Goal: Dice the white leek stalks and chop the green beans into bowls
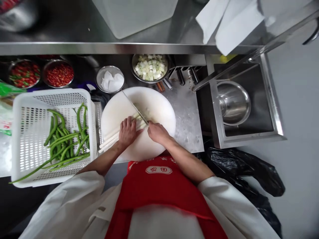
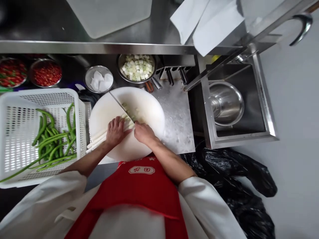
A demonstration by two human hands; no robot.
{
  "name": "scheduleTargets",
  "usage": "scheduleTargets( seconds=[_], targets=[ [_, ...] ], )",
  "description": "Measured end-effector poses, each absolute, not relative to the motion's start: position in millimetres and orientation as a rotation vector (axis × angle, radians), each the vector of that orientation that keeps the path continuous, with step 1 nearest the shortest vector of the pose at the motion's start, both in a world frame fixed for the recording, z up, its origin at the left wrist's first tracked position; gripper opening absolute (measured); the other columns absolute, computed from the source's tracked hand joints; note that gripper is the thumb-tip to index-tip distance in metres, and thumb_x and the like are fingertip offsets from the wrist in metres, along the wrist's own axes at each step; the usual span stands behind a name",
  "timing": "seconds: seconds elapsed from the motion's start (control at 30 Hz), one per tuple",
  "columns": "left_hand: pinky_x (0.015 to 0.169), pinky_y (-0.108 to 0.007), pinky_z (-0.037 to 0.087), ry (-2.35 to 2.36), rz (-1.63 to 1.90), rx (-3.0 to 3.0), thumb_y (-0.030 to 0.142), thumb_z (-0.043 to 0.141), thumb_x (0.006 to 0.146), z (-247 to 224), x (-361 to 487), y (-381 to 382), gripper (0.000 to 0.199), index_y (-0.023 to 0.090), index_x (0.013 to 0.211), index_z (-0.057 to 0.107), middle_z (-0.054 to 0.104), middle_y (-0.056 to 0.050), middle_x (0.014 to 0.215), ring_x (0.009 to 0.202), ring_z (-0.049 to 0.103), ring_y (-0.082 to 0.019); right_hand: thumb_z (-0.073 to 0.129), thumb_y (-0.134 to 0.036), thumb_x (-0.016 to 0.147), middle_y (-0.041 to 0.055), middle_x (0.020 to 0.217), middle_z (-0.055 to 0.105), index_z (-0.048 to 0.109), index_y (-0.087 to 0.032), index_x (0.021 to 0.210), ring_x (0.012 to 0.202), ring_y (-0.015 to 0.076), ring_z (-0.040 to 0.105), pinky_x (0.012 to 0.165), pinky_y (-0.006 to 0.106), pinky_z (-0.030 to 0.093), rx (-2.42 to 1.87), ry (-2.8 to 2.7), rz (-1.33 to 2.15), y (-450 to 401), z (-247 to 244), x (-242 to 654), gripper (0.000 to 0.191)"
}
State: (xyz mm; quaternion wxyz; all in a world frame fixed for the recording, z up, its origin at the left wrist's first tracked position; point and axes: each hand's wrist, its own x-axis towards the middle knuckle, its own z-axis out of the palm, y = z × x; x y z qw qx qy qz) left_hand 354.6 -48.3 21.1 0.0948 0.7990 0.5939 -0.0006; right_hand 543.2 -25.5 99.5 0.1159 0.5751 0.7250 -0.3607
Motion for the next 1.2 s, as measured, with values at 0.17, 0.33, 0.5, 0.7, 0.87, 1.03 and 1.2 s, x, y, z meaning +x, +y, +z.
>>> scheduleTargets(
  seconds=[0.17,0.33,0.5,0.7,0.87,1.03,1.2],
  targets=[
    [0.101,-0.053,0.043,2.014,0.033,2.31,0.062,0.051,0.092,17.6,330.5,-36.1,0.07,0.009,0.139,0.049,0.049,-0.028,0.142,0.122,0.051,-0.042,0.039,-0.015,0.097,0.0185,0.105,0.073,0.055,-0.011,0.123,0.099,0.0296,0.07,0.082,0.037,0.051,1.721,2.197,-1.043,-43.7,99.4,543.8,0.031],
    [0.101,-0.056,0.044,2.182,0.082,2.212,0.06,0.057,0.089,17.0,316.7,-13.5,0.071,0.006,0.135,0.049,0.048,-0.029,0.141,0.121,0.052,-0.044,0.039,-0.019,0.097,0.0158,0.109,0.074,0.051,-0.014,0.137,0.1,0.029,0.07,0.083,0.037,0.05,1.793,2.203,-1.148,-68.1,103.2,561.0,0.042],
    [0.114,-0.06,0.033,2.063,0.199,2.295,0.051,0.054,0.093,27.2,323.8,3.5,0.056,0.008,0.129,0.054,0.045,-0.029,0.145,0.138,0.041,-0.041,0.041,-0.02,0.094,0.012,0.122,0.071,0.048,-0.019,0.145,0.108,0.0258,0.068,0.091,0.034,0.049,1.917,2.28,-1.493,-108.4,114.0,600.1,0.051],
    [0.12,-0.054,0.029,1.795,0.211,2.235,0.043,0.052,0.096,17.8,391.3,42.6,0.051,0.007,0.132,0.056,0.043,-0.026,0.151,0.144,0.037,-0.037,0.053,-0.036,0.088,-0.0022,0.066,0.064,0.059,-0.02,0.101,0.052,0.016,0.059,0.051,0.026,0.046,2.306,1.627,-2.352,-158.4,78.7,653.4,0.021],
    [0.12,-0.057,0.025,1.937,0.318,2.044,0.048,0.059,0.091,-2.7,447.3,40.4,0.053,0.009,0.127,0.062,0.045,-0.026,0.149,0.143,0.035,-0.041,0.069,-0.049,0.074,-0.0091,0.056,0.049,0.045,-0.023,0.077,0.037,0.0094,0.044,0.036,0.023,0.035,2.376,0.828,-2.991,-175.6,30.0,675.7,0.036],
    [0.12,-0.049,0.03,1.74,0.594,2.027,0.045,0.06,0.092,-5.8,468.6,-17.3,0.041,0.014,0.118,0.067,0.056,-0.02,0.138,0.136,0.044,-0.033,0.06,-0.044,0.077,-0.0071,0.049,0.048,0.044,-0.023,0.068,0.037,0.0105,0.045,0.04,0.024,0.037,2.219,0.966,-2.959,-161.3,11.2,666.4,0.028],
    [0.118,-0.039,0.033,1.807,0.908,1.655,0.042,0.053,0.097,1.1,487.4,-55.0,0.04,0.018,0.128,0.058,0.055,-0.015,0.139,0.135,0.046,-0.025,0.049,-0.023,0.085,0.001,0.061,0.064,0.057,-0.019,0.08,0.055,0.0149,0.061,0.055,0.024,0.044,2.163,1.794,-2.301,-135.0,34.0,630.1,0.01]
  ],
)
